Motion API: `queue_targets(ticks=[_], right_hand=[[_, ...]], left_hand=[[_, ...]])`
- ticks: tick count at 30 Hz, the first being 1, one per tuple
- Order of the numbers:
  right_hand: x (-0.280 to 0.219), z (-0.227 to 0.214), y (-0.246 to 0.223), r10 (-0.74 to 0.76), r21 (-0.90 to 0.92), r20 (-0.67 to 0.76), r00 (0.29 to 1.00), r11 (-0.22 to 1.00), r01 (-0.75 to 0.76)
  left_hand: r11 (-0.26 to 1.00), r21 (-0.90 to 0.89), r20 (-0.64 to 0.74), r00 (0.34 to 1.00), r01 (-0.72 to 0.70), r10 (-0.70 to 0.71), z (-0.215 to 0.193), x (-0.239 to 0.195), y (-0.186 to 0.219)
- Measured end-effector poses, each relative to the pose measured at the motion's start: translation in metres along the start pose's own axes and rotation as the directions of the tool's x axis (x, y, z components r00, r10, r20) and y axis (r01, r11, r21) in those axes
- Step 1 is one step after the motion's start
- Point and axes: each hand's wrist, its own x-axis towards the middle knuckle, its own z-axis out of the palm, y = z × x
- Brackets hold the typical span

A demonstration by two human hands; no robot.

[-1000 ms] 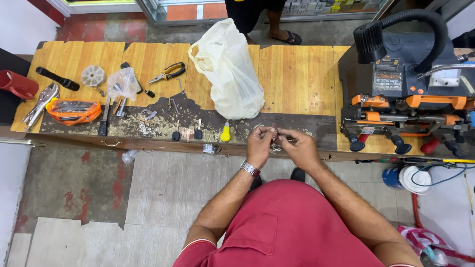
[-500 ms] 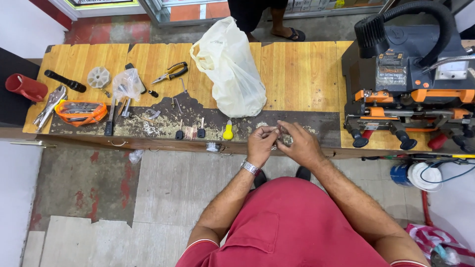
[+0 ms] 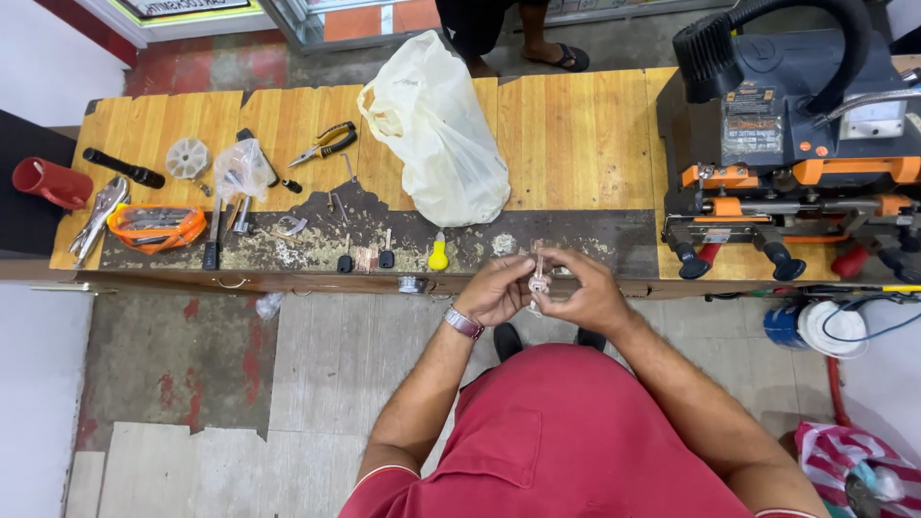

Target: A person operates a key duplication machine to cut a key, then handles keys, counts paper money, and writes on a clipboard in a locksmith shop.

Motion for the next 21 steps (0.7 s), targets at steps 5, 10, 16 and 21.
queue_targets(ticks=[5,10,16,21], right_hand=[[0.012,-0.011,-0.027,-0.05,0.153,0.009,0.999,0.987,0.048],[0.016,-0.015,-0.033,-0.118,0.149,0.011,0.993,0.982,0.115],[0.022,-0.017,-0.034,-0.184,0.169,0.039,0.982,0.97,0.175],[0.026,-0.024,-0.035,-0.206,0.143,0.058,0.977,0.97,0.196]], left_hand=[[0.998,-0.057,0.258,0.966,-0.014,0.028,-0.021,0.006,-0.013],[0.994,-0.112,0.398,0.917,0.006,0.039,-0.012,0.0,-0.01],[0.972,-0.21,0.48,0.877,0.105,0.009,-0.028,0.014,-0.025],[0.977,-0.196,0.47,0.882,0.079,0.023,-0.012,0.006,-0.012]])
